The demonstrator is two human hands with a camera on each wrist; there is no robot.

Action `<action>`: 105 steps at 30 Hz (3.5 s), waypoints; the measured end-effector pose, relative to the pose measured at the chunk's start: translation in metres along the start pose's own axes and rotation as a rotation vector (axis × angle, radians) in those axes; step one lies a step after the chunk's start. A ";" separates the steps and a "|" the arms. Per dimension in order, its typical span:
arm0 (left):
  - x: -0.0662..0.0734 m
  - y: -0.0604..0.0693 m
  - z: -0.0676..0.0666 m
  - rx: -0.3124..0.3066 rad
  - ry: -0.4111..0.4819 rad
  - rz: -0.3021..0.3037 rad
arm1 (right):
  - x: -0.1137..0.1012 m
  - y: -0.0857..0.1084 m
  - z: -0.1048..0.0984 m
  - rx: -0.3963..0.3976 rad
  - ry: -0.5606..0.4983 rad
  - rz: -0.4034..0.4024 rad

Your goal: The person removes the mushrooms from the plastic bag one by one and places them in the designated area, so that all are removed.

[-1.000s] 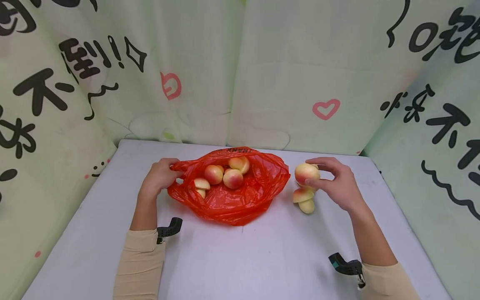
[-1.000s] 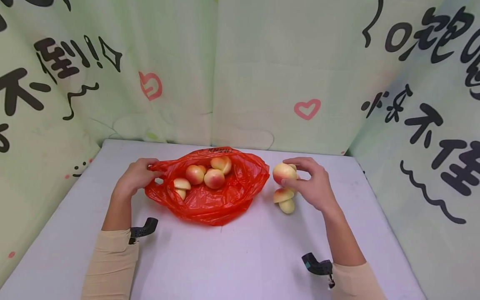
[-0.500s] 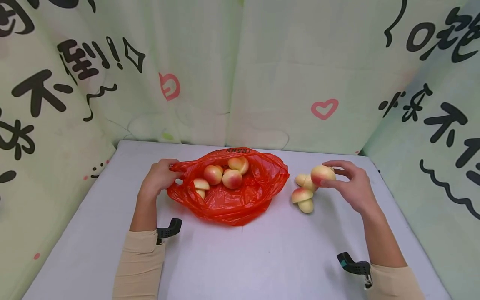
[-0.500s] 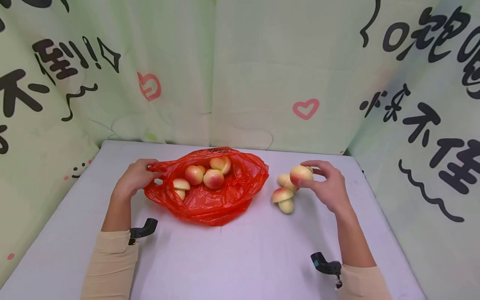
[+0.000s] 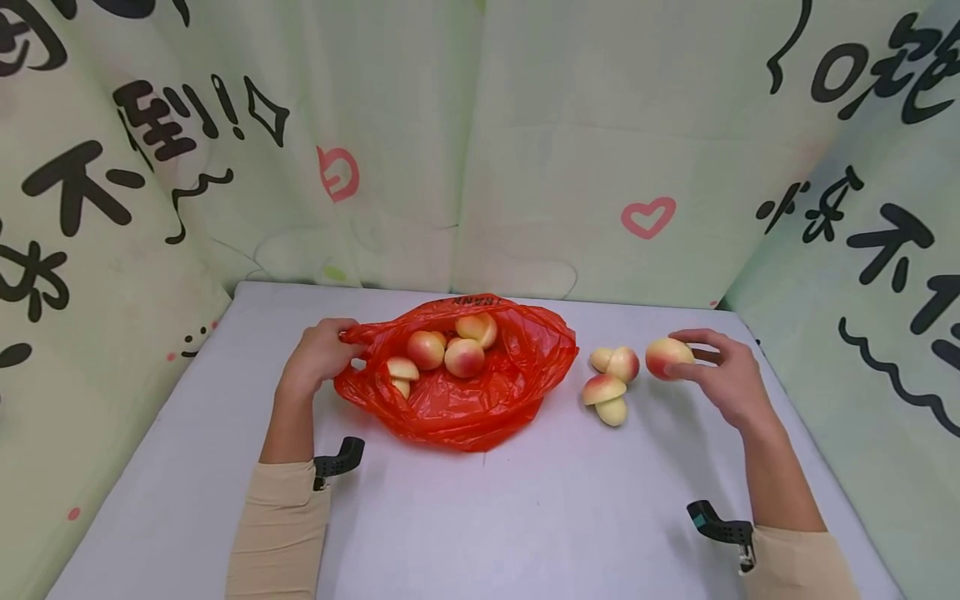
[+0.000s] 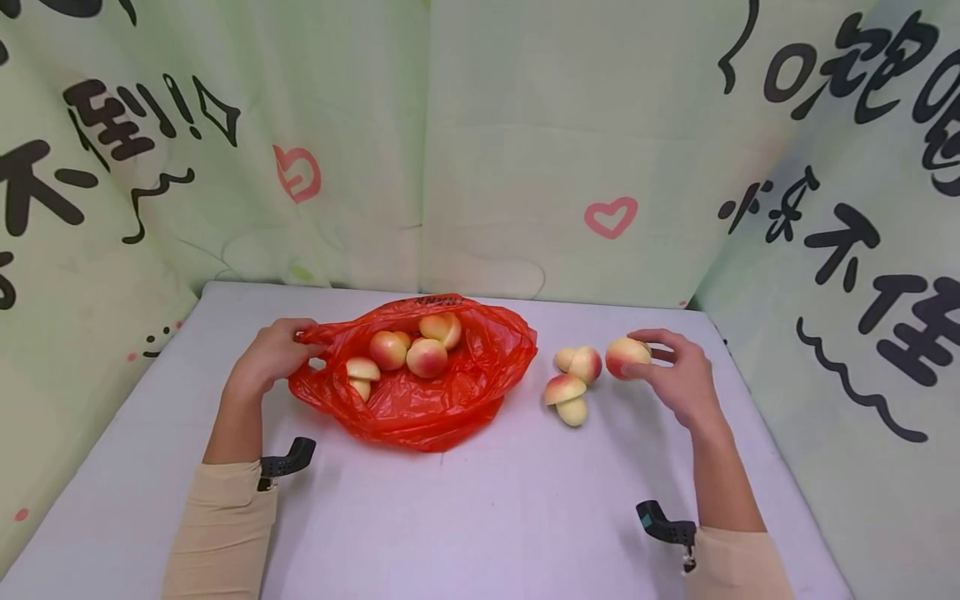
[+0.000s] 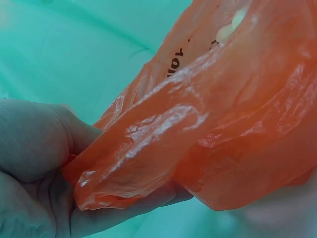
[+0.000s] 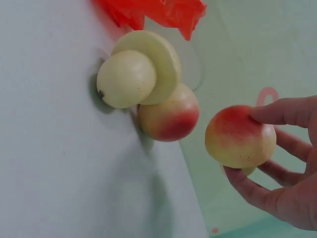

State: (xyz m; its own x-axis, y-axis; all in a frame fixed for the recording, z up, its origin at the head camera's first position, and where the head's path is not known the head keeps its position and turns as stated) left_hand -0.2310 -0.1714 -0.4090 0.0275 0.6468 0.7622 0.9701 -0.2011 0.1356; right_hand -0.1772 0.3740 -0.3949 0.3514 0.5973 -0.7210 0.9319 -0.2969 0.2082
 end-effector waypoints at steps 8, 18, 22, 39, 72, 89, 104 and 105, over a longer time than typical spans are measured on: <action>-0.001 -0.001 0.001 0.009 -0.005 0.008 | 0.017 -0.014 0.005 -0.040 0.015 0.083; -0.003 -0.003 0.002 0.007 -0.006 0.014 | 0.026 -0.025 0.013 -0.074 0.028 0.089; -0.004 -0.003 0.002 0.013 -0.004 0.007 | 0.028 -0.028 0.017 -0.082 0.029 0.102; -0.001 -0.001 0.001 0.014 0.010 -0.009 | 0.034 -0.033 0.024 -0.073 0.048 0.112; 0.001 0.000 0.000 0.011 0.014 0.020 | 0.026 -0.028 0.028 -0.084 0.069 0.110; -0.001 -0.001 0.001 0.007 0.011 0.005 | 0.018 -0.023 0.026 -0.007 0.088 0.092; -0.001 -0.001 0.001 0.024 0.003 -0.024 | -0.018 -0.002 0.034 0.188 -0.005 -0.087; -0.001 -0.001 0.001 0.026 0.004 -0.024 | -0.021 0.000 0.035 0.191 -0.013 -0.098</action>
State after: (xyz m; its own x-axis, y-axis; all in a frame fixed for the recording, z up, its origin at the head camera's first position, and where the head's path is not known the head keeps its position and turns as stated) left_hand -0.2315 -0.1714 -0.4105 0.0034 0.6481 0.7616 0.9764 -0.1665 0.1374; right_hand -0.1880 0.3357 -0.4029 0.2576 0.6209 -0.7404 0.9272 -0.3745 0.0085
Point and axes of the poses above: each hand's wrist, its own y-axis away from the middle knuckle, its own z-axis out of the palm, x = y × z, the point moved 2 cm from there along -y, towards the middle knuckle, and after that the axes turned 13 degrees about z, right-handed, at the moved point
